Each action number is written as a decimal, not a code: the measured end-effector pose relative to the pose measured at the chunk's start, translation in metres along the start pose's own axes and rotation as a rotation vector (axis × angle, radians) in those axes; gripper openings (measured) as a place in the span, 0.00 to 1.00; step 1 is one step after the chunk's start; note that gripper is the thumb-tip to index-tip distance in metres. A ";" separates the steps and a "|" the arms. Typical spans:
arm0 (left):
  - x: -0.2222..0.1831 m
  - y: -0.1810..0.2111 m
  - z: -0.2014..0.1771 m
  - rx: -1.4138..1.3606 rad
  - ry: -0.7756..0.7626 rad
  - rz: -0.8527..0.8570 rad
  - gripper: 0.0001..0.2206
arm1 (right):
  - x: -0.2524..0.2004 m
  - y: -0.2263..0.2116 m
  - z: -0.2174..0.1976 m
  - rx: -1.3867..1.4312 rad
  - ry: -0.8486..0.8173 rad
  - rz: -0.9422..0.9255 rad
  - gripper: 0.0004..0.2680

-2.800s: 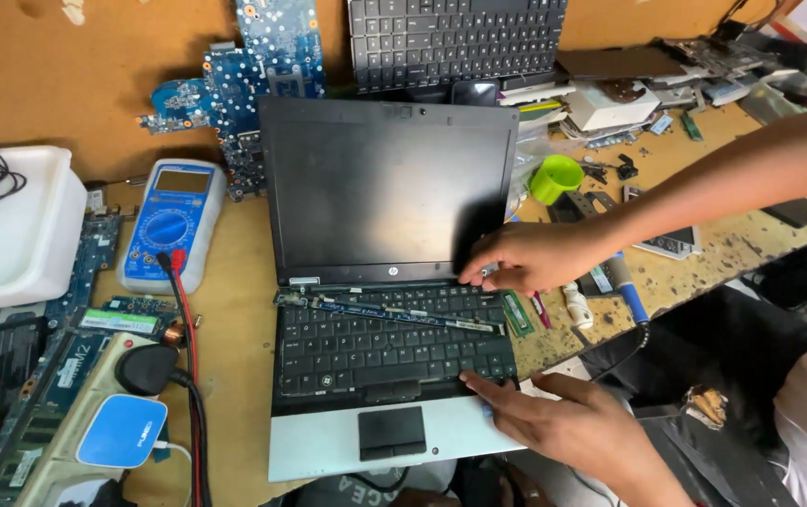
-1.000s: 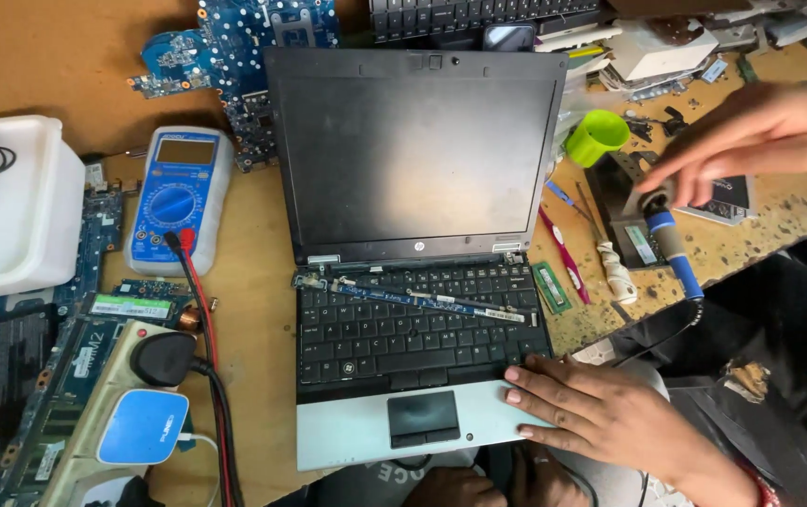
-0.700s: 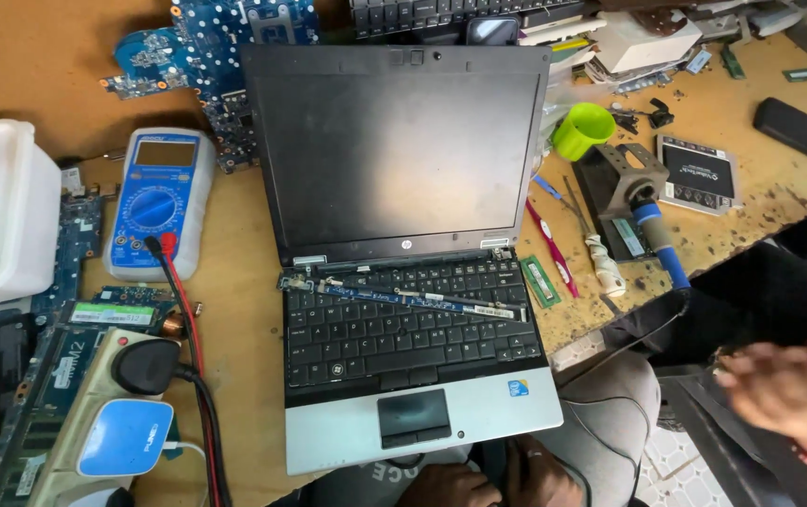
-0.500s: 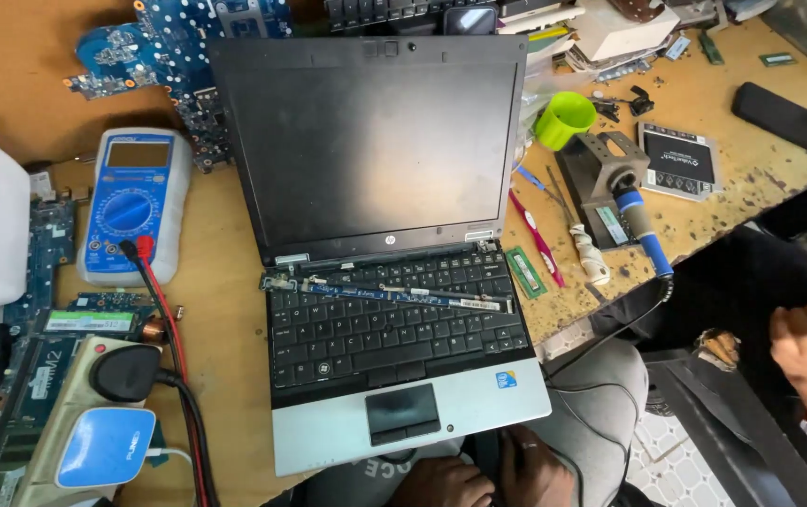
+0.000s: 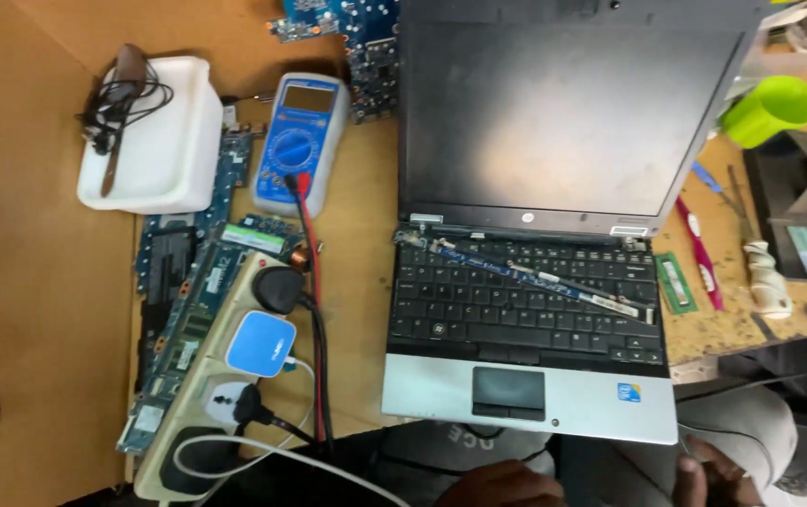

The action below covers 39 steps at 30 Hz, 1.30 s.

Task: Reassembling a laptop by fitting the keyboard and internal components into the chassis.

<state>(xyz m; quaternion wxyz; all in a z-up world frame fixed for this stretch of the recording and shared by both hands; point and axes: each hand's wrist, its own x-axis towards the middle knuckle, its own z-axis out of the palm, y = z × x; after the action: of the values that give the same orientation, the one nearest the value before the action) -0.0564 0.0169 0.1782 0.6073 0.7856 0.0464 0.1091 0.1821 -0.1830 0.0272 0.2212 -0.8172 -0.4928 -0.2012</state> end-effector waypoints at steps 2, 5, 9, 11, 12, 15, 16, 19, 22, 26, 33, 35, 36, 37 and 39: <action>0.015 0.052 -0.018 0.367 0.496 0.071 0.09 | 0.041 -0.003 -0.015 0.602 -0.123 0.740 0.13; 0.025 0.036 -0.055 0.804 0.427 0.156 0.24 | 0.127 -0.087 -0.075 0.380 -0.073 0.552 0.05; 0.032 0.025 -0.072 0.970 0.370 -0.197 0.51 | 0.153 -0.081 -0.071 0.380 -0.097 0.372 0.08; 0.030 0.017 -0.065 1.564 0.399 -0.302 0.64 | 0.156 -0.070 -0.054 0.390 -0.263 0.494 0.15; 0.031 0.019 -0.066 1.566 0.389 -0.311 0.64 | 0.157 -0.070 -0.052 0.395 -0.272 0.499 0.15; 0.031 0.020 -0.067 1.200 0.399 -0.245 0.49 | 0.152 -0.067 -0.040 0.396 -0.278 0.389 0.18; 0.031 0.019 -0.067 1.189 0.411 -0.224 0.49 | 0.146 -0.063 -0.032 0.460 -0.227 0.424 0.18; 0.026 0.020 -0.069 1.157 0.444 -0.180 0.49 | 0.144 -0.073 -0.030 0.568 -0.075 0.343 0.14; 0.027 0.012 -0.069 1.204 0.436 -0.128 0.49 | 0.154 -0.090 -0.044 0.574 0.125 0.264 0.07; 0.032 0.002 -0.068 1.314 0.481 -0.121 0.51 | 0.201 -0.097 -0.072 0.449 0.088 0.167 0.04; 0.041 -0.003 -0.064 1.333 0.555 -0.145 0.50 | 0.262 -0.073 -0.061 0.360 -0.265 0.058 0.21; 0.040 -0.010 -0.063 1.417 0.540 -0.153 0.55 | 0.268 -0.077 -0.056 0.205 -0.329 -0.009 0.28; 0.039 -0.012 -0.063 1.413 0.543 -0.161 0.55 | 0.268 -0.078 -0.053 0.205 -0.335 -0.014 0.28; 0.039 -0.014 -0.063 1.439 0.530 -0.163 0.57 | 0.268 -0.078 -0.051 0.102 -0.365 -0.050 0.29; 0.040 -0.016 -0.066 1.463 0.509 -0.164 0.59 | 0.267 -0.080 -0.048 -0.003 -0.397 -0.080 0.30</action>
<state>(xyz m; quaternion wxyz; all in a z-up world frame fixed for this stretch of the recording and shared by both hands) -0.0319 0.0916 0.1830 -0.0885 0.9313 0.3026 0.1826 0.2209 0.0146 0.2256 0.1103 -0.8210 -0.5584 -0.0453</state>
